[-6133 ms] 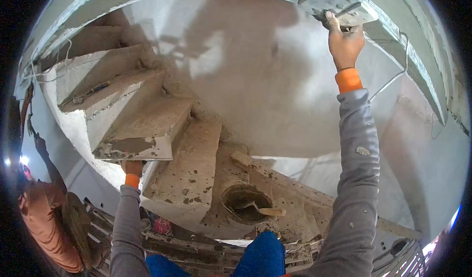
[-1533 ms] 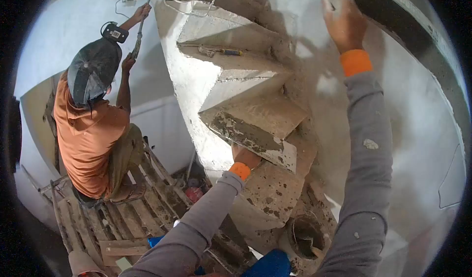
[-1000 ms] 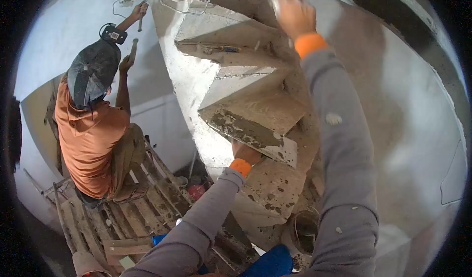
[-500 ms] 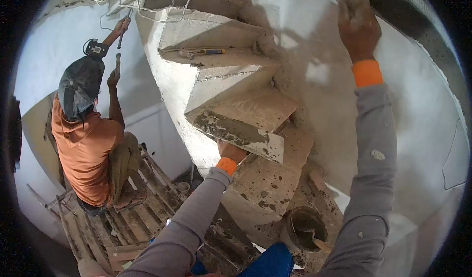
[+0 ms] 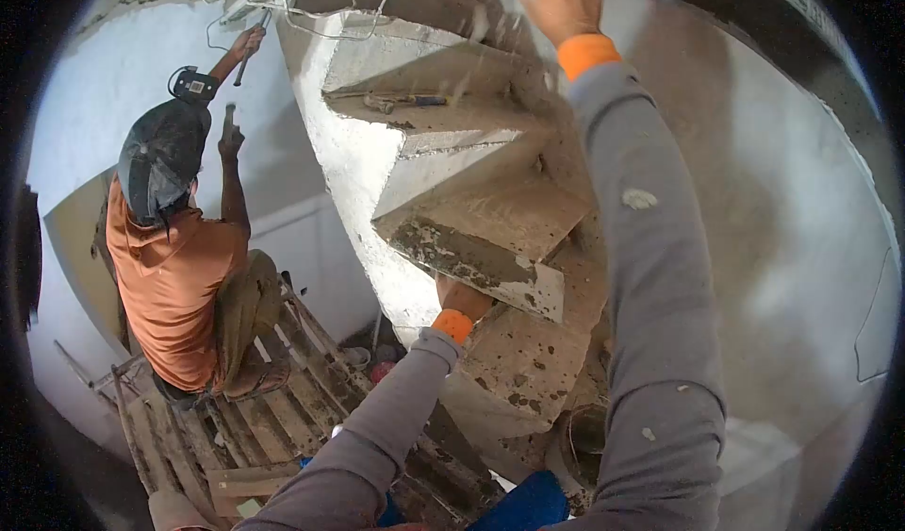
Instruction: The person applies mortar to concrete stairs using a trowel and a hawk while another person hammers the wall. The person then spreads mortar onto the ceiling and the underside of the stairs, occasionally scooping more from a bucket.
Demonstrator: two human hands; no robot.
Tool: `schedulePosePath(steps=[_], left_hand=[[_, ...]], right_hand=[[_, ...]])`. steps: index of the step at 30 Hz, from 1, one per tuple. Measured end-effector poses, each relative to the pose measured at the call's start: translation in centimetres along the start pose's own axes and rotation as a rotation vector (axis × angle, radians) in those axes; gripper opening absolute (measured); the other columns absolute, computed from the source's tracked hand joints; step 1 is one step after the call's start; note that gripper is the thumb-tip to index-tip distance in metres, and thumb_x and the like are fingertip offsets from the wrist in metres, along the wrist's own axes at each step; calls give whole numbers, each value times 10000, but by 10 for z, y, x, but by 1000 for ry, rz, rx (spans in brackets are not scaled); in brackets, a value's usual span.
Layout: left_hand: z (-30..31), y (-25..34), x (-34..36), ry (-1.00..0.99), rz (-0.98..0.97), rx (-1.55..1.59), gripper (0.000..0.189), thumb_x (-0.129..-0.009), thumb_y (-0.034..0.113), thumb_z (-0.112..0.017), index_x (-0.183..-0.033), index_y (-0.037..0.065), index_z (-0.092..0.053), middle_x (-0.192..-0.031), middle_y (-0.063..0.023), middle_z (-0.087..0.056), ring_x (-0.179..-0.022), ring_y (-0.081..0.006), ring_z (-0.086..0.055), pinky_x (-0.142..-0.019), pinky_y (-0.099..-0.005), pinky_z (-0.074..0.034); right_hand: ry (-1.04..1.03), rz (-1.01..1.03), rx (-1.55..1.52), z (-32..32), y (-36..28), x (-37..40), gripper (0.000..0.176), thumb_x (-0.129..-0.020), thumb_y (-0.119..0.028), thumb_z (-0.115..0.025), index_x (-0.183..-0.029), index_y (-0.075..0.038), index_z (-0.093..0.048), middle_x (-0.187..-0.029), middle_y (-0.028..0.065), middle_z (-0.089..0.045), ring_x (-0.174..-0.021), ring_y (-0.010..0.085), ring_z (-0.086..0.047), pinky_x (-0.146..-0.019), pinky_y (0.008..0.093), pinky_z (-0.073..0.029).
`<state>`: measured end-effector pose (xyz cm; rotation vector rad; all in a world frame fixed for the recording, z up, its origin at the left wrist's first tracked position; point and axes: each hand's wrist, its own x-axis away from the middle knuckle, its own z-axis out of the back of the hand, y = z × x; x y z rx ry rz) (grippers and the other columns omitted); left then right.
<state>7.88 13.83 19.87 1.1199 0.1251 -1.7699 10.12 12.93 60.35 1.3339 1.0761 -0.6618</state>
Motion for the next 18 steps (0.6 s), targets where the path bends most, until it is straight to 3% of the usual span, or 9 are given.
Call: schedulePosePath(steps=[3,6,9,11,13,15,18], left_hand=[[3,1,-1,-51,-1,49,491,-806,443,-509,-1235,206,-533,-1322,-59,-458,-1234,-300,-372,-1038,-476,-252],[4,0,1,-56,-6,9,498,-819,448,-486,-1254,208,-514,-1340,-61,-440,-1244,-293,-365,-1041,-476,-247],[6,3,-1,-64,7,-58,491,-815,448,-485,-1242,208,-526,-1339,-55,-445,-1246,-288,-364,-1040,-478,-245],[-5,-2,1,-43,-2,-30,499,-805,462,-494,-1233,206,-533,-1331,-56,-454,-1245,-288,-366,-1038,-481,-244],[-5,0,0,-48,0,5,510,-798,477,-499,-1227,204,-537,-1328,-56,-459,-1244,-289,-366,-1037,-486,-244],[7,3,-1,-93,11,32,522,-793,494,-502,-1225,203,-539,-1328,-54,-459,-1245,-291,-365,-1035,-492,-243],[0,1,1,-40,-28,-22,493,-783,457,-518,-1206,207,-550,-1301,-47,-485,-1235,-274,-384,-1028,-485,-248]], right_hand=[[-25,113,84,-43,-9,-8,232,-798,-178,-576,-970,-37,-510,-863,167,-608,-791,394,-577,-631,450,-461],[-31,144,128,-54,-19,11,178,-849,-160,-495,-1012,-93,-520,-867,131,-623,-717,345,-608,-619,431,-494],[-239,141,8,-48,-10,55,127,-854,-131,-470,-972,-90,-495,-854,153,-607,-697,364,-608,-594,441,-486],[-528,122,71,-20,-6,90,115,-853,-80,-401,-955,-89,-451,-881,168,-605,-753,358,-610,-617,446,-491],[-451,68,-5,9,11,129,160,-833,-138,-479,-975,-64,-492,-913,150,-597,-856,364,-583,-710,462,-470],[-460,-68,-34,49,28,150,175,-822,-132,-519,-971,-42,-507,-935,171,-586,-861,375,-573,-715,453,-465],[-243,0,-9,99,78,166,192,-810,-112,-563,-977,-22,-529,-930,179,-583,-857,372,-567,-716,438,-461]])
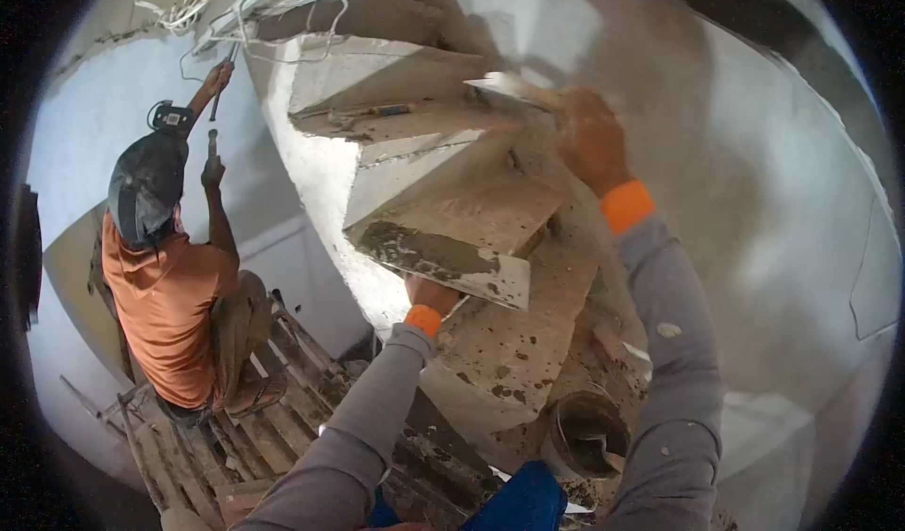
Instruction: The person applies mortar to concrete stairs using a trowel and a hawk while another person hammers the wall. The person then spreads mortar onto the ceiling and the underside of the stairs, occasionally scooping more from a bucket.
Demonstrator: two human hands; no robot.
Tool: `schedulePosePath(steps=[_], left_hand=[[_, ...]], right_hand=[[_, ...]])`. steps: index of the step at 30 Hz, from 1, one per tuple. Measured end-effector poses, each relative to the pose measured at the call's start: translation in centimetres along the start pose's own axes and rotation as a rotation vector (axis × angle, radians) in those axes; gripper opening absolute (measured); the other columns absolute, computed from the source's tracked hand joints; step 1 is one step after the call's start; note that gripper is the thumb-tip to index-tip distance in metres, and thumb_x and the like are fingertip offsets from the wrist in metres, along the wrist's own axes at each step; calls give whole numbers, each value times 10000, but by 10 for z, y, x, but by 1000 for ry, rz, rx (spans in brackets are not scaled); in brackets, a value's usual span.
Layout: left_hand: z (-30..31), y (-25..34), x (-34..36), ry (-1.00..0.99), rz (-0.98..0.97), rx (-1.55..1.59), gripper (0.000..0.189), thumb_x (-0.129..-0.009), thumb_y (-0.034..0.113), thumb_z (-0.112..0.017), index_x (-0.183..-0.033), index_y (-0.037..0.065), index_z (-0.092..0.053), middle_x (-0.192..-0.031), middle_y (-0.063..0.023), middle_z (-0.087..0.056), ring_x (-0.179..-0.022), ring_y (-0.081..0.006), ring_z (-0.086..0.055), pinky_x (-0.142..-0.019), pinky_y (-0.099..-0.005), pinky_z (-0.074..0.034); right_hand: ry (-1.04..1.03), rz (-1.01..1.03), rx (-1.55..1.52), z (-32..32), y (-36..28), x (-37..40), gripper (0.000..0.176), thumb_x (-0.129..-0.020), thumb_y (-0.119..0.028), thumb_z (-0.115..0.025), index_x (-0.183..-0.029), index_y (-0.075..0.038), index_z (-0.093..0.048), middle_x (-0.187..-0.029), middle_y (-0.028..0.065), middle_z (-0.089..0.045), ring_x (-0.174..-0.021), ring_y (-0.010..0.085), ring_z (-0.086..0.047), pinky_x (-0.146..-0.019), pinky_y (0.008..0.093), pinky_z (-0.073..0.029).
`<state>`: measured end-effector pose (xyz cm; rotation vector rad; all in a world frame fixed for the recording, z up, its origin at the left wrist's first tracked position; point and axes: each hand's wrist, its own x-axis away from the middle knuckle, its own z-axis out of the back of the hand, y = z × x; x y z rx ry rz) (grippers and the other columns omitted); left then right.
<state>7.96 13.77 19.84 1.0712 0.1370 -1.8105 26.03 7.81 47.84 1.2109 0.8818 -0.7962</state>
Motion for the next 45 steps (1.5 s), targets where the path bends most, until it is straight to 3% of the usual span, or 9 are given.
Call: schedulePosePath(steps=[2,4,9,15,17,33,34,38,45], left_hand=[[-14,-4,2,82,-12,-29,486,-770,439,-533,-1196,207,-555,-1285,-45,-500,-1230,-261,-395,-1028,-484,-247],[-1,-1,1,-41,18,-41,487,-813,444,-490,-1237,207,-523,-1319,-46,-470,-1230,-272,-394,-1024,-462,-269],[8,5,0,-244,122,-30,457,-853,412,-456,-1255,201,-506,-1336,-34,-456,-1216,-258,-414,-989,-405,-334],[-9,-3,0,-115,54,-92,465,-849,405,-464,-1260,190,-500,-1329,-40,-463,-1215,-258,-422,-989,-401,-342],[-15,-6,0,-15,11,-94,467,-805,409,-517,-1223,201,-532,-1294,-47,-496,-1202,-262,-439,-986,-411,-348],[-11,-3,-2,-87,52,-37,537,-768,497,-522,-1236,234,-526,-1346,-30,-446,-1274,-249,-349,-1056,-466,-221],[-6,-2,-1,-78,79,114,482,-833,463,-454,-1225,194,-535,-1313,-35,-479,-1195,-277,-422,-1005,-421,-308],[10,4,0,-63,31,-25,472,-823,449,-473,-1206,184,-549,-1293,-50,-494,-1192,-288,-422,-1000,-434,-307],[-2,-3,1,2,29,45,491,-787,456,-518,-1197,189,-554,-1290,-69,-492,-1186,-311,-431,-997,-457,-321]], right_hand=[[75,33,-16,51,24,0,205,-811,-107,-605,-990,-24,-550,-930,167,-586,-862,341,-577,-739,402,-467],[125,-3,7,98,54,-3,247,-791,-89,-619,-1014,-9,-549,-1010,172,-585,-925,328,-571,-793,382,-457],[469,-78,152,201,72,-24,276,-812,-141,-663,-1016,-5,-537,-929,162,-615,-827,281,-621,-719,338,-491],[619,-129,82,235,88,-40,322,-810,-170,-683,-1045,-17,-526,-920,118,-631,-805,197,-627,-717,301,-494],[604,-76,145,227,87,-48,325,-799,-156,-693,-1045,-6,-543,-916,126,-633,-814,214,-630,-720,314,-492],[595,173,74,80,25,-128,229,-789,-145,-649,-973,-37,-566,-861,153,-616,-788,341,-602,-675,370,-483],[562,154,64,71,18,-132,235,-793,-163,-631,-989,-49,-568,-878,163,-611,-818,359,-586,-691,387,-479],[505,71,68,26,-14,-146,258,-811,-237,-603,-1008,-76,-558,-913,154,-610,-839,361,-580,-729,424,-479],[276,105,52,-19,-55,-156,173,-807,-156,-551,-960,-75,-551,-921,132,-599,-883,329,-570,-765,413,-476]])
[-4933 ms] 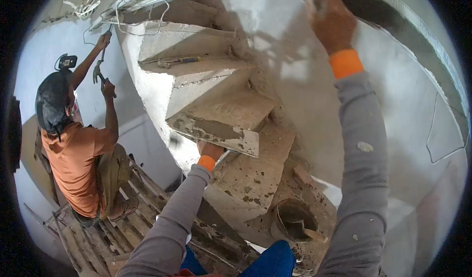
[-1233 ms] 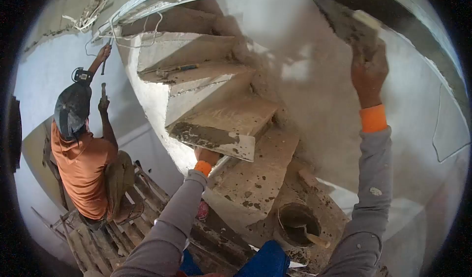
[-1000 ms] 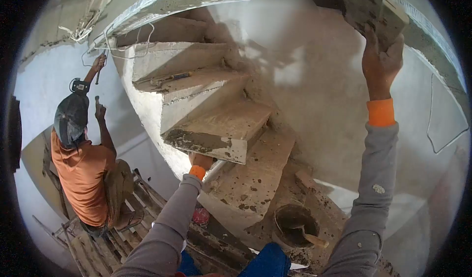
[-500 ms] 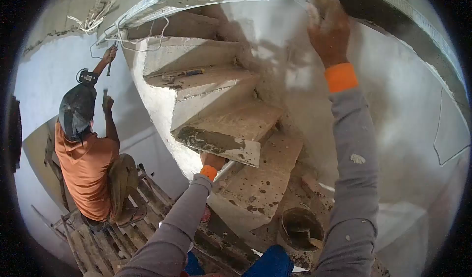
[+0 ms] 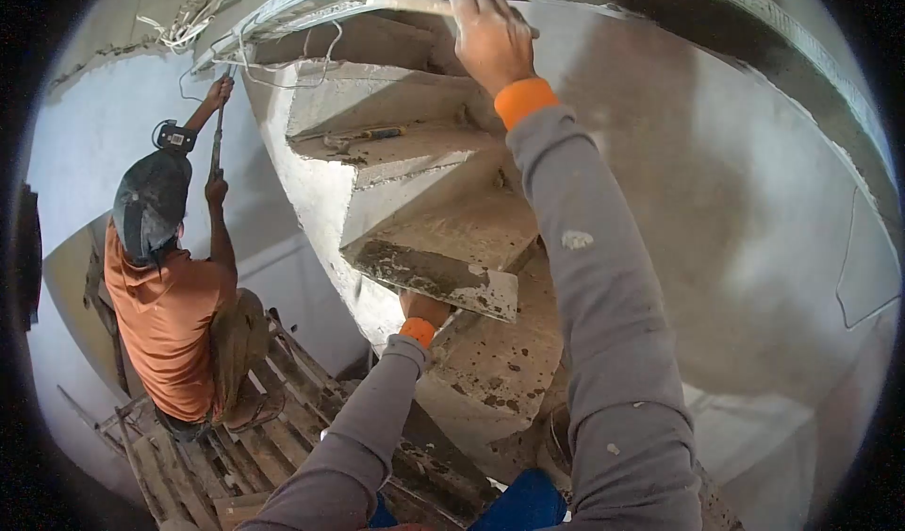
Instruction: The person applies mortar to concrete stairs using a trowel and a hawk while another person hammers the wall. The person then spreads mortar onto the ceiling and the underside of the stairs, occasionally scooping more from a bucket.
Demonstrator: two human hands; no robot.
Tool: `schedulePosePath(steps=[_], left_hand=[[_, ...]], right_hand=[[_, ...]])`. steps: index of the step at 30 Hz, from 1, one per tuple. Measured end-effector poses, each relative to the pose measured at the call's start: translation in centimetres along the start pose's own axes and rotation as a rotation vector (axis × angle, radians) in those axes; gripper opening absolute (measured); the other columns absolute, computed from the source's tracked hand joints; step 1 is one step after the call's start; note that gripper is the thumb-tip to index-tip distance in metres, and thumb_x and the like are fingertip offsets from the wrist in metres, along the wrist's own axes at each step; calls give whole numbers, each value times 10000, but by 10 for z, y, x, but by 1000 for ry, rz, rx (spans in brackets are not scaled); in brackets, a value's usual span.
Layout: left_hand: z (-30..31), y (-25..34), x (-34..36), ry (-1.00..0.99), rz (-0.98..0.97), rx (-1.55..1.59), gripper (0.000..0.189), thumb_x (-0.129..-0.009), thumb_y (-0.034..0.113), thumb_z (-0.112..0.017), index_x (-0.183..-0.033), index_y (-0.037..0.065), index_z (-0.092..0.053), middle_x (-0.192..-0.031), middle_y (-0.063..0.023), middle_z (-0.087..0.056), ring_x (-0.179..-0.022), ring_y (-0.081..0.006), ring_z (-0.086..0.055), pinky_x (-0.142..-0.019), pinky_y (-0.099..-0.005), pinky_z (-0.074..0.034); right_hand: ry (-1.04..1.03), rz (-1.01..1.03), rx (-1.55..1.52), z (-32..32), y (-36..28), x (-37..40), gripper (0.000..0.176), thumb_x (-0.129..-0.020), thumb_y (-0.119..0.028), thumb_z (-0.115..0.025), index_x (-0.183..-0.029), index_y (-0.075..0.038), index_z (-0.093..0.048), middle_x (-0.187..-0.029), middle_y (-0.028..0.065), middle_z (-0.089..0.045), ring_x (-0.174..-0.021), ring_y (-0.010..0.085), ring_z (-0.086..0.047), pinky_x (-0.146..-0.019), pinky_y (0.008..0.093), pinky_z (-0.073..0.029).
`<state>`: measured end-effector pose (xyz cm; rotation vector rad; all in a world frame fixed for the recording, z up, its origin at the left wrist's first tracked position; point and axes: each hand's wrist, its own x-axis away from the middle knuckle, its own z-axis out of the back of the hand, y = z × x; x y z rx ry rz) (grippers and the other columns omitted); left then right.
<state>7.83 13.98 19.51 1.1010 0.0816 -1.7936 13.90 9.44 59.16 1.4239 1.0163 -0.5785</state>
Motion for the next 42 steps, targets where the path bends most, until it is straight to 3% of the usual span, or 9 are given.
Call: schedulePosePath(steps=[5,6,9,11,17,20,28,32,42], left_hand=[[-13,0,2,191,-80,-133,506,-756,492,-547,-1185,226,-566,-1257,-37,-524,-1191,-259,-440,-1000,-467,-311],[-19,-8,-3,-159,5,16,537,-829,496,-473,-1288,217,-471,-1330,-12,-465,-1209,-240,-426,-991,-392,-342],[-4,2,-4,-126,-90,-178,532,-824,473,-486,-1291,218,-472,-1350,-23,-448,-1237,-231,-404,-1003,-395,-338],[-35,-18,-1,-104,-26,-64,511,-850,487,-404,-1294,241,-466,-1376,4,-413,-1283,-221,-330,-1032,-512,-223],[-37,-21,-4,-68,-33,-184,472,-829,444,-466,-1239,219,-527,-1317,-33,-479,-1219,-261,-414,-999,-464,-303],[-39,-23,-3,-21,-47,-150,443,-824,425,-483,-1205,209,-553,-1269,-40,-521,-1173,-262,-460,-963,-454,-349],[-61,-42,-9,-67,-45,-152,439,-824,440,-475,-1187,211,-566,-1247,-23,-538,-1162,-238,-474,-967,-466,-339],[-57,-41,-9,-70,-97,-213,457,-828,464,-464,-1211,229,-548,-1265,-2,-526,-1184,-226,-458,-986,-468,-317],[-25,-15,-5,-176,-7,-221,465,-849,453,-439,-1258,244,-509,-1338,9,-460,-1253,-214,-385,-1039,-487,-242]], right_hand=[[-56,-37,-42,63,23,57,129,-782,-95,-588,-888,-39,-542,-881,133,-591,-820,329,-569,-714,376,-481],[-67,-98,-53,88,32,69,122,-778,-79,-597,-878,-35,-543,-865,136,-588,-799,324,-570,-696,358,-482],[-1,-259,-4,172,62,104,131,-784,-57,-625,-886,-17,-554,-828,120,-597,-722,269,-581,-639,319,-476],[97,-306,58,218,81,126,149,-795,-60,-637,-911,-6,-561,-811,90,-607,-681,210,-577,-602,297,-466],[514,-750,-140,335,126,149,244,-835,-104,-631,-1027,9,-534,-931,60,-571,-728,86,-528,-566,218,-444],[746,-739,-203,366,134,119,250,-848,-112,-605,-1044,7,-504,-885,50,-558,-657,88,-506,-511,223,-419],[975,-487,-153,402,194,100,265,-825,-48,-578,-1057,28,-474,-868,84,-562,-622,128,-517,-465,265,-422],[919,-560,-266,406,220,97,340,-752,41,-604,-1066,77,-481,-976,124,-577,-808,177,-581,-673,312,-494],[863,-489,-186,306,204,96,380,-702,110,-551,-1056,17,-449,-856,74,-547,-646,123,-525,-482,246,-431]])
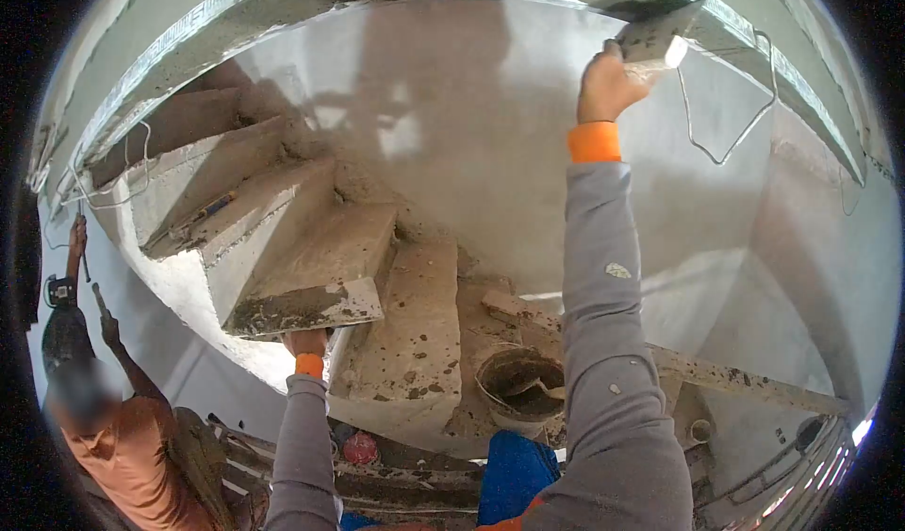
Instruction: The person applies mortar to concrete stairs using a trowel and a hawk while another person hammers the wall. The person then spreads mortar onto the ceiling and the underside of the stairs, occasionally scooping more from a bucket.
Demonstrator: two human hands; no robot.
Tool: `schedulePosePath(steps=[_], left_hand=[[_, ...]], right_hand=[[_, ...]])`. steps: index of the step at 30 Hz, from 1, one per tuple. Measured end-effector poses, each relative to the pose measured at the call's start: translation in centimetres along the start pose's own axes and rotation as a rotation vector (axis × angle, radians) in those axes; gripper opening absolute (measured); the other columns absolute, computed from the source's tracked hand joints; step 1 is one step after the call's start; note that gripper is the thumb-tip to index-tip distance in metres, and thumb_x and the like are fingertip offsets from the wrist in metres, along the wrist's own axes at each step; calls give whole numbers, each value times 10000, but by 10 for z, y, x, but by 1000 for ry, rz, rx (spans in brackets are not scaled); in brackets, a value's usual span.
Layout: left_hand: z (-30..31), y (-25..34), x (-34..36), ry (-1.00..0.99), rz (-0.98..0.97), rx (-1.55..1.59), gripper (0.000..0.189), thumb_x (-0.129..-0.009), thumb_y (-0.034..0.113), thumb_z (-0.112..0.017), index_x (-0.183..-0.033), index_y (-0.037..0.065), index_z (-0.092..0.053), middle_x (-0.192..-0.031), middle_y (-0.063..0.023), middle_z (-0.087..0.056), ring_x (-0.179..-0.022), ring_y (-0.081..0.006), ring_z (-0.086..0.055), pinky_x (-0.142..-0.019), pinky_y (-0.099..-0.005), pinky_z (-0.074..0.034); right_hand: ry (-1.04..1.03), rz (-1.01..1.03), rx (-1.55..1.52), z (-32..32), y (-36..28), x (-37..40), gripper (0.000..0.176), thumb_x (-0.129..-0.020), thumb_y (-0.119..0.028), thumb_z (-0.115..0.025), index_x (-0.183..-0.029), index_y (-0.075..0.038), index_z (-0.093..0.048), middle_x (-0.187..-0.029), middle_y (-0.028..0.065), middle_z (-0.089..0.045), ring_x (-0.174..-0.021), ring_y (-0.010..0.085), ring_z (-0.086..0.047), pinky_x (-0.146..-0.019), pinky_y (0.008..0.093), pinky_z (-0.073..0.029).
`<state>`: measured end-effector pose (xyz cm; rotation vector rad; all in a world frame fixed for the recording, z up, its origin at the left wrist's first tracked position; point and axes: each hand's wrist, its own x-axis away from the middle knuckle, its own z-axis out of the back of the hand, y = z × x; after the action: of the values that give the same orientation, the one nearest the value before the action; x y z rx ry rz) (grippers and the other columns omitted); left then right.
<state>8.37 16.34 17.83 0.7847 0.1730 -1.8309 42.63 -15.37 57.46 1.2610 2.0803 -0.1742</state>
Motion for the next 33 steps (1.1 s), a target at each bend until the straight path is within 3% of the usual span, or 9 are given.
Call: schedulePosePath(steps=[7,10,12,15,18,23,25,31,33], left_hand=[[21,3,5,-96,-28,12,458,-859,436,-424,-1269,246,-500,-1353,10,-444,-1260,-211,-376,-1056,-489,-208],[10,2,4,-77,8,-6,463,-856,438,-426,-1273,249,-497,-1354,12,-444,-1261,-205,-374,-1054,-484,-208],[0,-2,2,-52,23,-19,466,-854,441,-427,-1273,250,-497,-1351,13,-447,-1261,-203,-375,-1047,-477,-219],[-16,-11,-4,-15,-4,-47,467,-854,450,-422,-1270,252,-499,-1344,16,-455,-1256,-202,-379,-1031,-469,-243],[-37,-21,-10,34,-21,-62,464,-856,458,-417,-1262,252,-504,-1334,17,-464,-1245,-205,-389,-1015,-468,-266],[-58,-29,-14,105,-60,-80,466,-854,466,-420,-1255,246,-510,-1324,8,-473,-1232,-218,-401,-1008,-471,-283],[-42,-21,-11,64,-35,-26,469,-854,469,-419,-1258,246,-508,-1328,5,-469,-1237,-222,-397,-1015,-469,-275],[-9,-6,-2,24,5,22,479,-853,479,-419,-1266,251,-501,-1341,6,-457,-1254,-227,-380,-1036,-476,-242],[-10,-4,0,4,14,39,485,-853,481,-418,-1274,253,-492,-1348,7,-449,-1261,-226,-373,-1041,-479,-234]], right_hand=[[-53,126,30,-41,-7,54,541,-680,108,-576,-1184,35,-392,-1058,100,-526,-968,214,-519,-845,318,-416],[17,211,220,-53,-4,64,326,-690,82,-546,-1002,29,-471,-930,129,-509,-854,266,-515,-786,338,-413],[-90,308,500,-53,1,81,409,-738,36,-591,-1122,31,-450,-979,121,-554,-896,210,-545,-788,314,-441],[-287,-38,289,-52,-4,114,284,-734,11,-575,-1013,6,-522,-930,161,-546,-876,329,-534,-778,368,-438],[-404,38,192,-27,-10,121,325,-760,-1,-576,-1080,-14,-523,-959,165,-558,-890,340,-549,-796,373,-444],[-280,-234,271,36,-4,63,294,-809,-26,-584,-1087,40,-511,-991,99,-569,-882,187,-548,-769,309,-452],[-95,-109,-85,37,-6,26,355,-771,72,-535,-1109,12,-446,-970,88,-556,-742,131,-541,-573,246,-461],[-35,-92,208,12,-20,-14,401,-737,75,-546,-1125,40,-450,-956,100,-551,-748,148,-551,-573,267,-476],[-52,53,6,-10,6,16,437,-734,56,-561,-1154,58,-440,-983,118,-554,-781,175,-560,-621,293,-483]])
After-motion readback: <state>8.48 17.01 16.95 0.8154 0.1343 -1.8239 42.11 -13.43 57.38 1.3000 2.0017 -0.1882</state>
